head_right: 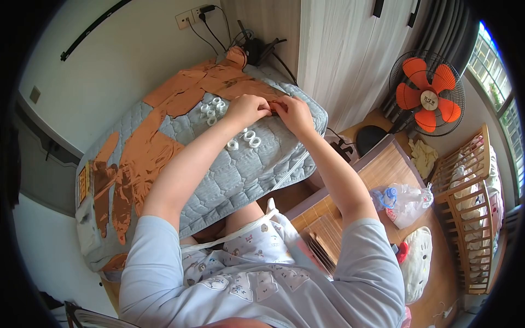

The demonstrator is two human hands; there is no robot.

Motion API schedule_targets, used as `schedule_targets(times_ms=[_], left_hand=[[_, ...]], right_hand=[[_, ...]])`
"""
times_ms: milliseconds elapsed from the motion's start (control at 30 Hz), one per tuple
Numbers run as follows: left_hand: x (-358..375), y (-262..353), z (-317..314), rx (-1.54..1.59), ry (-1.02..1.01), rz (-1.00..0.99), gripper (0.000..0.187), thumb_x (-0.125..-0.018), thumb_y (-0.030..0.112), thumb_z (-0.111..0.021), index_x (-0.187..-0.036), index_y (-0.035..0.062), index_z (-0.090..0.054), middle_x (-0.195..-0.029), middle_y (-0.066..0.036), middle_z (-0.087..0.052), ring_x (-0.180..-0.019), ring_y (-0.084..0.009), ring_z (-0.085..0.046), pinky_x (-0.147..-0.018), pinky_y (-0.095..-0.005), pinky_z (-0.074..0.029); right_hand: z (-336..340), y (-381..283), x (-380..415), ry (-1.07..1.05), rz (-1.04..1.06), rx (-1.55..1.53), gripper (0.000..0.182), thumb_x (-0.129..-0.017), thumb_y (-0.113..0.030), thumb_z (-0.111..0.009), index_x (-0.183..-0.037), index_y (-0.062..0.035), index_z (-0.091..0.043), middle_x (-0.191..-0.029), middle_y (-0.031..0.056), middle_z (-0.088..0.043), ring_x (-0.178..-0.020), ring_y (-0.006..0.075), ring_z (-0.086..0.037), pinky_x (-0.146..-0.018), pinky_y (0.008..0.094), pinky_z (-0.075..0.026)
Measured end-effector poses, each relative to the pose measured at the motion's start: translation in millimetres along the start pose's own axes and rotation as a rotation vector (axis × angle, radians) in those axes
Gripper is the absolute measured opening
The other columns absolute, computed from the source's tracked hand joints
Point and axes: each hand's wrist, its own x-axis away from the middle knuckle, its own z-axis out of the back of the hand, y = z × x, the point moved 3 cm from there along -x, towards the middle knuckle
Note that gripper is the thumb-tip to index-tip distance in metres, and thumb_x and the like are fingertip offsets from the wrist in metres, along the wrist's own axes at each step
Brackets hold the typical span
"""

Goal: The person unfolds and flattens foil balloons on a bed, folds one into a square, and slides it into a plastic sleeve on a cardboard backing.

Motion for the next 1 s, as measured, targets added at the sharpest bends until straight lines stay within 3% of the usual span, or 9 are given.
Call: schedule_targets(times_ms=[67, 267, 700, 767, 1000], left_hand=[[-2.9, -3.2, 3.2, 0.172, -0.075, 0.163, 0.018, -0.083, 0.029, -0.080, -0.095, 0.0150, -0.081, -0.089, -0.006, -0.078, -0.083, -0.0242, -0.073, -0.077, -0.0372, -0.056], [-18.9, -31.6, -20.3, 0.559, -0.150, 0.206, 0.019, -0.087, 0.024, -0.078, -0.097, 0.0077, -0.080, -0.088, -0.006, -0.078, -0.080, -0.0149, -0.072, -0.076, -0.0310, -0.055], [-20.5, -28.5, -22.7, 0.547, 0.010, 0.211, 0.016, -0.085, 0.011, -0.076, -0.100, 0.0052, -0.078, -0.094, -0.008, -0.079, -0.087, -0.0166, -0.074, -0.079, -0.0302, -0.058], [-20.7, -28.1, -23.3, 0.560, 0.020, 0.200, 0.018, -0.085, 0.009, -0.076, -0.103, 0.0048, -0.077, -0.095, -0.009, -0.078, -0.087, -0.0170, -0.074, -0.080, -0.0298, -0.058], [-14.7, -21.7, -17.6, 0.563, 0.035, 0.262, 0.019, -0.087, 0.013, -0.073, -0.105, 0.0058, -0.076, -0.095, -0.008, -0.079, -0.088, -0.0184, -0.074, -0.081, -0.0319, -0.058]], right_hand=[[0.2, 0.4, 0.5, 0.010, 0.003, -0.012, 0.019, -0.090, -0.022, -0.074, -0.102, -0.0075, -0.076, -0.090, 0.0150, -0.068, -0.081, 0.0317, -0.069, -0.075, 0.0396, -0.055], [0.4, -0.3, 0.4, 0.025, 0.016, 0.043, 0.019, -0.091, -0.023, -0.074, -0.103, -0.0073, -0.076, -0.090, 0.0154, -0.068, -0.081, 0.0323, -0.068, -0.075, 0.0399, -0.054], [0.8, -0.7, 2.2, -0.002, -0.063, -0.030, 0.022, -0.092, -0.024, -0.074, -0.106, -0.0076, -0.076, -0.093, 0.0156, -0.070, -0.081, 0.0301, -0.070, -0.076, 0.0383, -0.056], [-0.1, -0.9, 2.8, 0.039, -0.019, -0.075, 0.020, -0.089, -0.025, -0.073, -0.102, -0.0104, -0.079, -0.084, 0.0145, -0.069, -0.079, 0.0319, -0.067, -0.075, 0.0416, -0.054], [-1.4, 4.1, 0.5, 0.027, -0.025, -0.054, 0.021, -0.087, -0.023, -0.074, -0.102, -0.0104, -0.079, -0.085, 0.0144, -0.069, -0.079, 0.0320, -0.067, -0.076, 0.0408, -0.055]])
